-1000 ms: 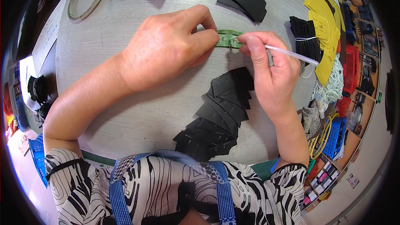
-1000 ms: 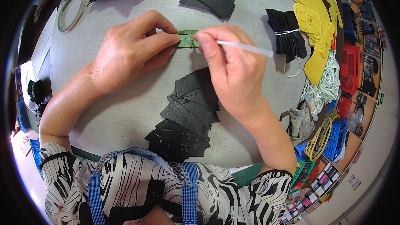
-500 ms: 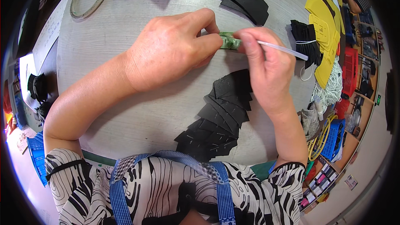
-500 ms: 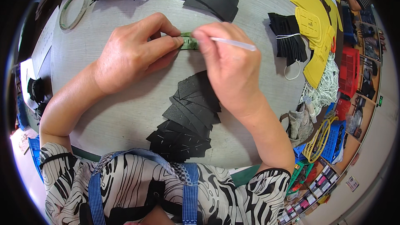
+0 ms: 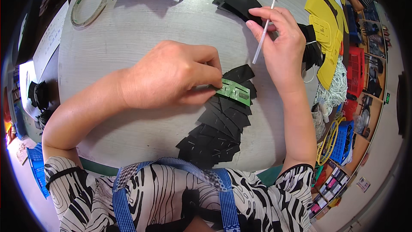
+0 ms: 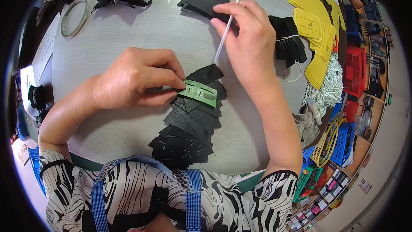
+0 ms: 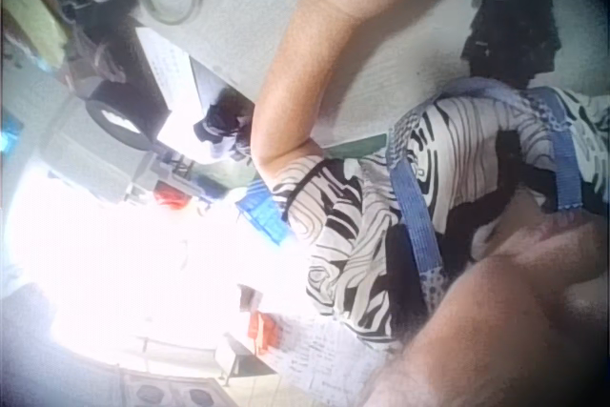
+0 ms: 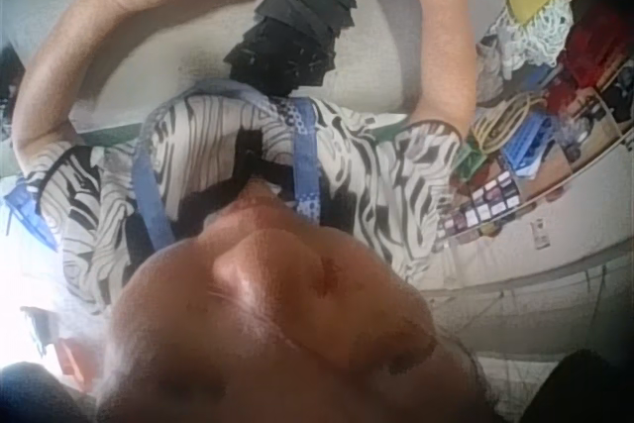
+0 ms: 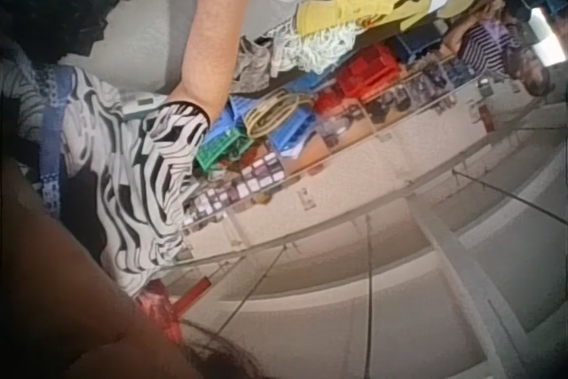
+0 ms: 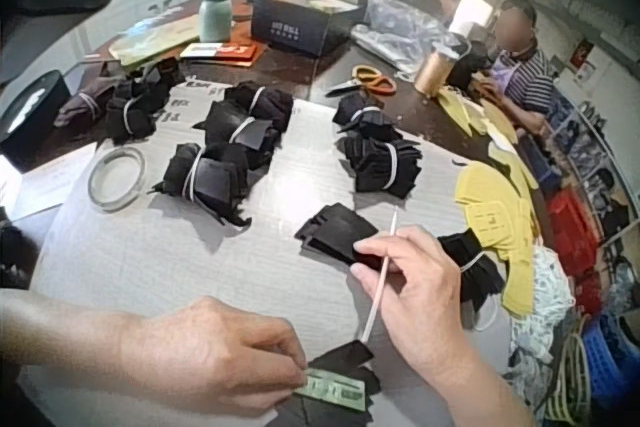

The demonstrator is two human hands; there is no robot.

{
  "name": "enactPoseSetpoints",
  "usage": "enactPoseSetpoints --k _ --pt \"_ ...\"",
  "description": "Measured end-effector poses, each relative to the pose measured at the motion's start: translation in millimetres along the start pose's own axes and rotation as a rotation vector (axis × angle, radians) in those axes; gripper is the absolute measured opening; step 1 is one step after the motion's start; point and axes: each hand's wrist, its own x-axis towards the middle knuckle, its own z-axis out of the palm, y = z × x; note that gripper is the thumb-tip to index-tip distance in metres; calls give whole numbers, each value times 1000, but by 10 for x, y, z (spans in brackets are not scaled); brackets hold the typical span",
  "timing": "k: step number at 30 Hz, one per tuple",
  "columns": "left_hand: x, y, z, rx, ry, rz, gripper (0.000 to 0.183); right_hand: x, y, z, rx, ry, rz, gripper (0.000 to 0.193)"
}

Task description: Applying adhesive tape to small black shoe components using a manual application tool.

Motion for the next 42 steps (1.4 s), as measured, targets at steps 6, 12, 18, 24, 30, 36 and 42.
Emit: enactPoseSetpoints --k 6,12,18,24,30,36,42 --pt "-56 80 -52 15 -32 41 19 -207 16 -56 -51 101 -276 18" --pt "-107 24 -198 49 118 -79 23 -560 -22 -188 248 -28 49 20" --pt "52 -40 -50 282 226 -123 24 -582 -140 -217 692 91 267 49" --pt "32 -23 26 342 241 -121 23 -554 -127 -207 575 -20 276 28" --pt "32 -29 39 387 247 -83 24 -488 -135 -93 438 -30 77 17" --pt "22 -25 43 434 233 -56 27 -442 -231 -68 233 -71 -41 16" --pt "2 -31 68 454 241 -48 29 -418 -315 27 243 -71 -88 15"
